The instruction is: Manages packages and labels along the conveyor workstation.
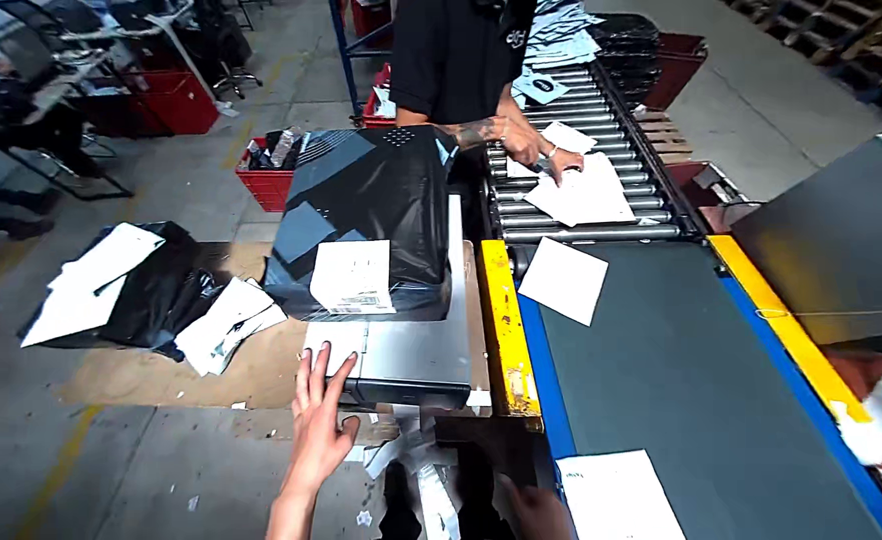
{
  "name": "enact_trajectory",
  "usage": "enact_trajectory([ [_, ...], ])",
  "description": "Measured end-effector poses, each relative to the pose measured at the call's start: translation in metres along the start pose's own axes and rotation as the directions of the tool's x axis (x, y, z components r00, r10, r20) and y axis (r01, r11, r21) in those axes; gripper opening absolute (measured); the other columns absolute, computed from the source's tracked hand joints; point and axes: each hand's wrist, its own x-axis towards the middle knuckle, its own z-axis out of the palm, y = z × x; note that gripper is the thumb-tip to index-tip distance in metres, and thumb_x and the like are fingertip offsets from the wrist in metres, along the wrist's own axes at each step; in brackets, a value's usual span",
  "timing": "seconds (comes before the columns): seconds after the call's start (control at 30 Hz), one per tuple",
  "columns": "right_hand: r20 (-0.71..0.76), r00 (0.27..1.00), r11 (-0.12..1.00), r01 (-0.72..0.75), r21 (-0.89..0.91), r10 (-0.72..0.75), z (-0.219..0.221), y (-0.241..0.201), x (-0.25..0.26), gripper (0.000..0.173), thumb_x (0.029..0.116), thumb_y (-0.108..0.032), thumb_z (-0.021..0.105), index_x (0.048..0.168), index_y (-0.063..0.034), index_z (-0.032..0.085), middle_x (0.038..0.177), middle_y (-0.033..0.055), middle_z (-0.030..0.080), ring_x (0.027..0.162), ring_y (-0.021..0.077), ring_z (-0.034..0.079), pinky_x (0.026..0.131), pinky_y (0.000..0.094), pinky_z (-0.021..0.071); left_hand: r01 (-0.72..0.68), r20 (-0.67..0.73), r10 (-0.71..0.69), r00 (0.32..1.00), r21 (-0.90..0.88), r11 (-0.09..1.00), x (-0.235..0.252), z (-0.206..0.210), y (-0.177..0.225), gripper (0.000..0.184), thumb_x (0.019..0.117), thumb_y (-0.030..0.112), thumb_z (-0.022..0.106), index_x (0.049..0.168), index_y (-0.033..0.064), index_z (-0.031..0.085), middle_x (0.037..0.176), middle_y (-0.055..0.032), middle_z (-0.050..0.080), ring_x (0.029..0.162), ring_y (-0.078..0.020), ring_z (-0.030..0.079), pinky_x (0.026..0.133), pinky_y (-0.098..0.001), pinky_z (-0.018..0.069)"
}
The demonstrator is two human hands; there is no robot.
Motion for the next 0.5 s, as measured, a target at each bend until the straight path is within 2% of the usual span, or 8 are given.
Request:
enact_trajectory([
  [0.07,0.051,0.976,0.937,0.189,0.295,-0.213,0.052,-0.074,0.013,0.05,0.0944,-0.055,0.068,0.084,-0.0068,0.076,0.074,0.0091,0.071,0.07,0.0259,0.07,0.069,0.0527,0.0582,0.0,0.035,0.001,0.999,-0.012,1.0,0.0,-0.003,0.0,0.097,0.066,0.013,0.072,0.154,0.0404,0.042,0.173,-0.0015,0.01,0.156,-0.0446,0.006,0.099,-0.0752,0.0389],
  [0.1,0.075,0.967,0.88,0.189,0.436,-0.245,0.068,-0.109,0.017,0.043,0.0954,-0.048,0.07,0.089,-0.0069,0.077,0.077,0.0061,0.074,0.068,0.0202,0.071,0.068,0.0456,0.0609,-0.003,0.051,0.003,0.999,-0.016,1.0,-0.001,-0.005,-0.001,0.098,0.0664,0.013,0.072,0.155,0.0417,0.041,0.173,0.0,0.008,0.157,-0.0429,0.005,0.098,-0.0742,0.04],
  [0.2,0.187,0.977,0.677,-0.07,0.733,-0.102,0.075,-0.201,0.014,0.034,0.0996,-0.032,0.071,0.105,0.0012,0.073,0.083,0.0092,0.077,0.064,0.016,0.07,0.058,0.033,0.0569,-0.028,0.075,0.03,0.997,-0.031,0.999,-0.001,-0.01,-0.004,0.1,0.0664,0.011,0.072,0.155,0.0425,0.04,0.173,0.0015,0.006,0.158,-0.0397,0.003,0.104,-0.0741,0.0354],
  [0.27,0.122,0.993,0.485,-0.105,0.868,-0.003,0.079,-0.228,0.013,0.014,0.0995,-0.007,0.067,0.104,0.0064,0.066,0.076,0.0117,0.074,0.056,0.0136,0.066,0.049,0.0272,0.0519,-0.051,0.08,0.053,0.995,-0.036,0.998,-0.002,-0.012,-0.007,0.1,0.066,0.011,0.072,0.156,0.0421,0.04,0.173,0.002,0.007,0.158,-0.0386,0.003,0.106,-0.0744,0.0335],
  [0.3,0.06,0.998,0.399,-0.063,0.915,0.02,0.084,-0.233,0.013,0.005,0.0966,0.005,0.064,0.099,0.0092,0.065,0.071,0.0126,0.072,0.052,0.0133,0.063,0.046,0.0265,0.049,-0.061,0.073,0.064,0.995,-0.042,0.997,-0.003,-0.012,-0.008,0.1,0.065,0.011,0.073,0.155,0.0413,0.041,0.173,0.002,0.009,0.158,-0.039,0.005,0.105,-0.0741,0.0354],
  [0.33,0.003,1.0,0.374,-0.009,0.927,0.015,0.088,-0.232,0.01,0.003,0.0942,0.009,0.063,0.093,0.0104,0.066,0.068,0.0122,0.07,0.051,0.0129,0.061,0.046,0.0266,0.0492,-0.072,0.061,0.075,0.995,-0.046,0.996,-0.003,-0.011,-0.009,0.101,0.0643,0.011,0.073,0.155,0.0409,0.042,0.173,0.0015,0.011,0.158,-0.0401,0.006,0.104,-0.0749,0.0368],
  [0.43,-0.035,0.998,0.52,0.058,0.852,-0.054,0.066,-0.188,-0.007,0.02,0.0964,-0.01,0.072,0.084,0.0053,0.071,0.066,0.0085,0.07,0.053,0.0121,0.064,0.052,0.0289,0.0543,-0.118,0.041,0.122,0.992,-0.077,0.99,-0.003,-0.006,-0.008,0.099,0.0621,0.013,0.071,0.155,0.0353,0.044,0.172,-0.0052,0.015,0.156,-0.0469,0.005,0.105,-0.0793,0.0313],
  [0.5,-0.115,0.993,0.589,0.095,0.802,-0.004,0.031,-0.123,0.01,0.019,0.0957,-0.013,0.073,0.088,0.0048,0.073,0.069,0.0102,0.072,0.056,0.0158,0.068,0.056,0.0334,0.0585,-0.141,0.049,0.145,0.988,-0.08,0.987,0.0,-0.005,-0.007,0.097,0.0632,0.016,0.07,0.155,0.0324,0.044,0.172,-0.0088,0.016,0.156,-0.0487,0.003,0.111,-0.0778,0.0248],
])
